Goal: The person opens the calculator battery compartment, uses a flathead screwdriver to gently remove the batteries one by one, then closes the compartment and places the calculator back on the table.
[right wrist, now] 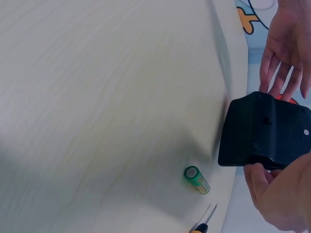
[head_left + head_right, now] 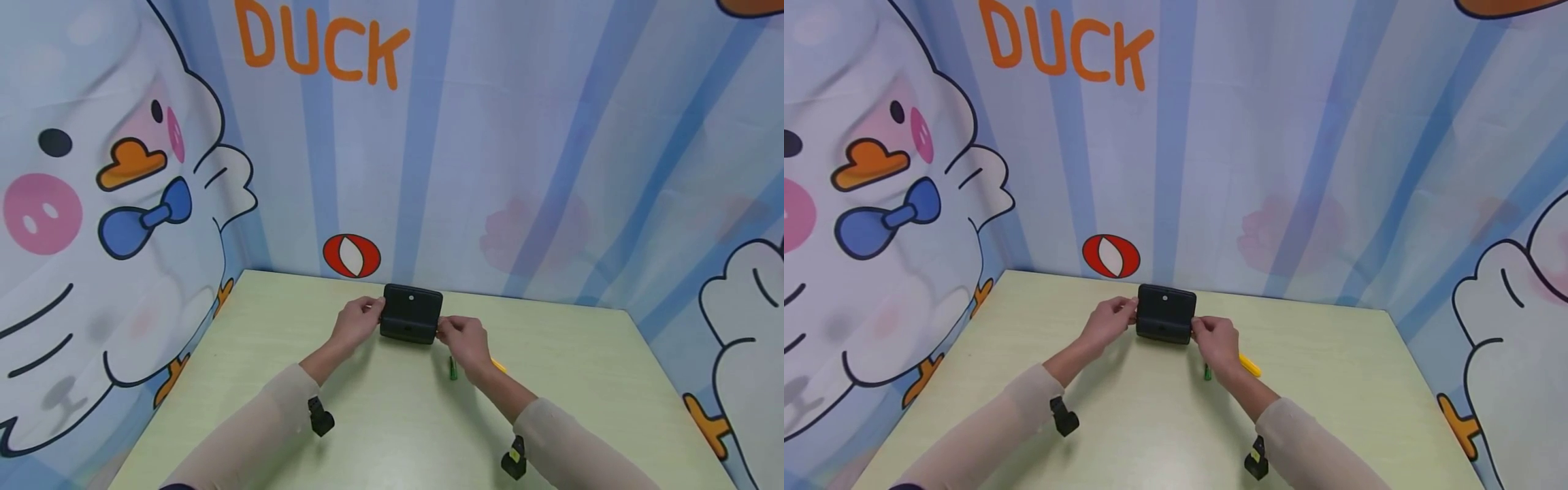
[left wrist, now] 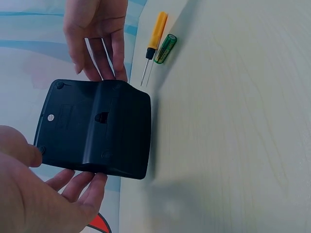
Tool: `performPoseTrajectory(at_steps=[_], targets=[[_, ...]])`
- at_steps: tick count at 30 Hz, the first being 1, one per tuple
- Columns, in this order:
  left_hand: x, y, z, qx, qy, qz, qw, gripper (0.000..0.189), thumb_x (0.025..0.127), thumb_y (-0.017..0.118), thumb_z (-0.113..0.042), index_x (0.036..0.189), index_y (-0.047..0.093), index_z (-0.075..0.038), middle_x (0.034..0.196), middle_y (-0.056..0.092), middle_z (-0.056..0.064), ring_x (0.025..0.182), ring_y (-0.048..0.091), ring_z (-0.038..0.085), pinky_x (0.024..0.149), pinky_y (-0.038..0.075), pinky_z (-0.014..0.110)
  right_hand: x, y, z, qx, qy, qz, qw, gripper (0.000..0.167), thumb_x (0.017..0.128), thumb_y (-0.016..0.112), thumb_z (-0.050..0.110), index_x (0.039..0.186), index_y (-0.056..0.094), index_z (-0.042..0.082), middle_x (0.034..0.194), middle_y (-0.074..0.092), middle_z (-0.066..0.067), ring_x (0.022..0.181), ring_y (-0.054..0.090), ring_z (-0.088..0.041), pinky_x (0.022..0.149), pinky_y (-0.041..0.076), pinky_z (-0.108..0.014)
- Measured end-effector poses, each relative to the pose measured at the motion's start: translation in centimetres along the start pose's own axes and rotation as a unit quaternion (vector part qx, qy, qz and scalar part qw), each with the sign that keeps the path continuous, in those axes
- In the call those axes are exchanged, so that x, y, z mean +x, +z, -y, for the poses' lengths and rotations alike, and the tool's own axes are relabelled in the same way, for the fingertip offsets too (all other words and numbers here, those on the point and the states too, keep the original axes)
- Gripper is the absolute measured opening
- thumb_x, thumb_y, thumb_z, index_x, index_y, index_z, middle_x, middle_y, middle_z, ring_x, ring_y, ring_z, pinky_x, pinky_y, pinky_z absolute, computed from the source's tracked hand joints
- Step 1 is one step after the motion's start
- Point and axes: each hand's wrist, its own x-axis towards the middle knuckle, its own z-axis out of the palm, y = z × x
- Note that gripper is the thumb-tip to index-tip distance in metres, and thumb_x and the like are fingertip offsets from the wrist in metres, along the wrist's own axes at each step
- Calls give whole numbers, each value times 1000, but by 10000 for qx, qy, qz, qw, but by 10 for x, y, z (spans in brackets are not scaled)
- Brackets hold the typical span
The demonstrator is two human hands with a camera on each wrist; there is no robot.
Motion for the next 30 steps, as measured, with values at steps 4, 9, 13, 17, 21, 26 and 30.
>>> performPoseTrajectory(at_steps=[4, 9, 13, 17, 21, 26, 30], targets=[[2, -1, 1, -29, 56, 40, 10000, 49, 111, 53, -45, 136, 67, -5, 111, 71, 10, 101, 65, 26, 89, 57, 42, 1, 0, 1, 75, -72, -59, 9999, 39, 112, 57, 25, 127, 73, -8, 118, 75, -25, 112, 75, -36, 98, 58, -45], [2, -2, 0, -104, 62, 37, 9999, 51, 112, 50, -47, 134, 68, -5, 114, 72, 12, 105, 68, 28, 95, 57, 46, 1, -1, 2, 154, -81, -82, 9998, 41, 112, 57, 27, 124, 74, -9, 113, 76, -23, 108, 76, -34, 95, 60, -41], [1, -2, 0, -180, 36, 32, 9998, 52, 112, 49, -48, 133, 68, -4, 115, 73, 13, 108, 70, 29, 99, 56, 47, 2, -2, 2, 173, -68, -34, 9998, 42, 112, 57, 28, 124, 74, -9, 114, 76, -23, 109, 76, -33, 96, 59, -42], [0, -2, 0, -300, 54, 57, 9995, 53, 112, 49, -47, 133, 68, -3, 115, 73, 13, 109, 71, 30, 99, 57, 46, 2, -3, 3, 227, -46, 23, 9997, 42, 112, 56, 28, 126, 73, -9, 117, 76, -24, 111, 75, -33, 97, 59, -43], [0, -3, 2, -449, 73, 97, 9989, 52, 113, 48, -46, 130, 68, -2, 112, 73, 15, 108, 71, 32, 96, 57, 44, 1, -3, 3, 230, -38, 36, 9997, 43, 112, 56, 28, 124, 73, -9, 115, 76, -23, 109, 76, -33, 97, 59, -43], [-1, -5, 3, -511, 95, 130, 9986, 50, 113, 48, -46, 123, 70, -3, 107, 72, 14, 102, 70, 28, 91, 56, 41, 1, -3, 4, 213, 50, 48, 9997, 43, 112, 56, 29, 124, 74, -8, 116, 76, -22, 109, 76, -31, 98, 59, -45], [-2, -6, 2, -601, 97, 138, 9980, 48, 113, 49, -46, 117, 70, -3, 104, 71, 14, 99, 69, 27, 90, 56, 40, 2, -3, 4, 363, 85, 80, 9993, 44, 113, 54, 29, 124, 73, -10, 118, 75, -24, 111, 75, -32, 99, 58, -45]])
